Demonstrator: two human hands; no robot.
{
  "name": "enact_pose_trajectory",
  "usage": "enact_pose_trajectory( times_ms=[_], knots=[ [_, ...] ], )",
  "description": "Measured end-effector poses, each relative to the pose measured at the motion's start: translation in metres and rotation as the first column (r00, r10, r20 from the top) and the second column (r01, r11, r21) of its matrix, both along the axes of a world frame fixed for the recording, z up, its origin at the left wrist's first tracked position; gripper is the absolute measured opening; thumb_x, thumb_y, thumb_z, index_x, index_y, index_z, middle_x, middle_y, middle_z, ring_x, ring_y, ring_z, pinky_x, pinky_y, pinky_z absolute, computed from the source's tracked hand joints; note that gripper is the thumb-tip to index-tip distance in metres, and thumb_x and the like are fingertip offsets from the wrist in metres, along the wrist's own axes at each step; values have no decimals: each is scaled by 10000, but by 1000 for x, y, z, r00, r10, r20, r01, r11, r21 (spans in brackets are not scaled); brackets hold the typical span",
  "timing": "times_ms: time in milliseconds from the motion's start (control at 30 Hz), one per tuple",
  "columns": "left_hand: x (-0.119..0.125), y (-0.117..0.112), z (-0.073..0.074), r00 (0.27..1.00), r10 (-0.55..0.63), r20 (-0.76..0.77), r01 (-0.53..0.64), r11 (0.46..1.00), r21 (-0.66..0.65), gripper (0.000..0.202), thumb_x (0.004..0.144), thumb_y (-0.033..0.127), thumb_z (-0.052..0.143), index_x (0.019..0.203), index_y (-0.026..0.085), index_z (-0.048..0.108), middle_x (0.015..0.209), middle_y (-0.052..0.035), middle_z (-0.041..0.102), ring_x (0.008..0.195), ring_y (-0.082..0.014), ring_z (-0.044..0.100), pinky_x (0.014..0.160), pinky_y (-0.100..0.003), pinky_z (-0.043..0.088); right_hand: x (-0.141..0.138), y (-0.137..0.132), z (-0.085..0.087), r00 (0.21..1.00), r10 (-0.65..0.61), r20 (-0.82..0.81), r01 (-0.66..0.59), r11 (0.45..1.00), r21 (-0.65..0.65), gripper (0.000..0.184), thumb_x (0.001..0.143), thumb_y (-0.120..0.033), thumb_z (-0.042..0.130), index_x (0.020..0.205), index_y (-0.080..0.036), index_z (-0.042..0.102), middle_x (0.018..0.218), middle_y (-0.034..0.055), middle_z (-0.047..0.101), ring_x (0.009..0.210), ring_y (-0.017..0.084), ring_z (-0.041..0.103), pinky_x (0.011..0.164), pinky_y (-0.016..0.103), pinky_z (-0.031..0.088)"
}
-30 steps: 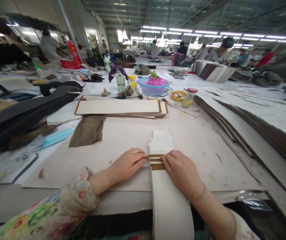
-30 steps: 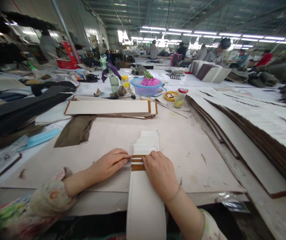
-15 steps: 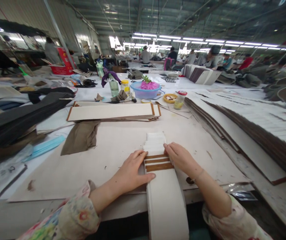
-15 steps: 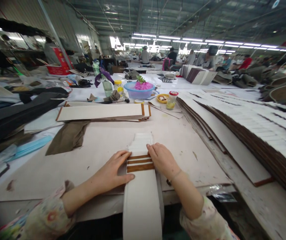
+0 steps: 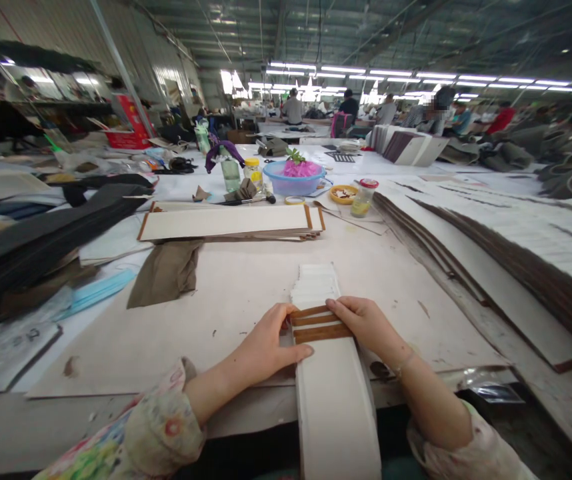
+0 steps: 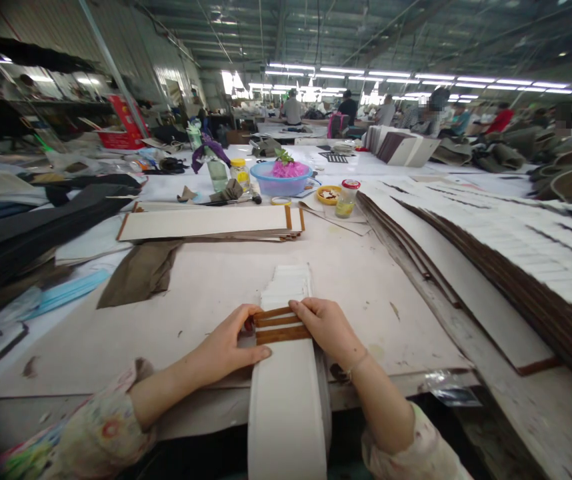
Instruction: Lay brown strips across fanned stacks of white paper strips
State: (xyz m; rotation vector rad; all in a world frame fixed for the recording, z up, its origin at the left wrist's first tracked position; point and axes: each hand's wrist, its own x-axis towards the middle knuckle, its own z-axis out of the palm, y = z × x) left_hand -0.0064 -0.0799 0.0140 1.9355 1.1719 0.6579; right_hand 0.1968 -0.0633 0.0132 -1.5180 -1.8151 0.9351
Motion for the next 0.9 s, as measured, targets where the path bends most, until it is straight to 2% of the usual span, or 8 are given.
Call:
enact_pose_trajectory(
  times_ms=[133,233,367,500,600,700,767,900],
  knots=[
    [2,-2,2,986,-23,164,60,973,-224,430,684,232,632,1045,172,406,865,-12,540,751,-147,500,670,-273,412,-2,-12,8,996,-65,-62,67,997,35,433,816,-503,377,576,-168,511,538,-27,437,567,127,432,520,231,324],
    [3,-5,1,947,-21,320,125,942,-310,437,701,203,618,1060,173,370,903,-25,551,760,-136,524,674,-261,421,-1,-22,14,977,-7,-215,3,1000,-16,365,810,-480,419,715,-166,579,679,-1,567,703,165,519,622,242,389],
    [5,-10,-4,886,16,464,146,939,-311,477,703,188,621,1096,189,350,1013,-54,538,880,-161,540,769,-289,430,0,-28,9,941,41,-336,-112,975,-194,365,785,-489,465,819,-152,601,793,34,638,748,190,566,649,272,434],
    [5,-10,-4,863,58,502,132,933,-335,559,685,222,645,1154,171,346,1016,-69,560,879,-180,553,781,-311,443,-7,-32,2,954,-39,-298,16,997,-77,371,793,-490,460,805,-154,616,774,36,647,769,200,572,708,292,439],
    [3,-12,4,870,-53,491,252,903,-348,434,732,292,596,1116,137,465,1030,-75,583,920,-203,550,828,-336,438,-13,-35,1,933,-55,-356,40,998,-50,374,805,-493,440,844,-163,613,788,35,649,791,205,574,732,291,442],
    [4,-22,16,873,-239,426,364,900,-239,373,737,285,585,1087,157,559,1085,-48,576,995,-217,517,929,-351,381,-17,-33,-1,927,-68,-370,42,996,-78,393,800,-511,435,840,-161,609,793,39,652,784,211,577,726,295,447],
    [7,-31,21,886,-245,394,334,926,-175,404,709,252,611,1106,188,567,1133,-34,555,1026,-222,498,961,-342,354,-17,-32,-1,929,-72,-364,47,996,-78,418,791,-537,431,818,-160,610,785,43,653,766,217,578,712,302,450],
    [9,-49,21,882,-125,454,232,955,-186,475,734,313,585,1186,189,512,1159,-58,545,1037,-245,498,940,-346,378,-14,-37,5,920,-106,-377,73,992,-99,518,797,-597,352,808,-165,637,805,63,660,799,234,587,730,315,451]
  ],
)
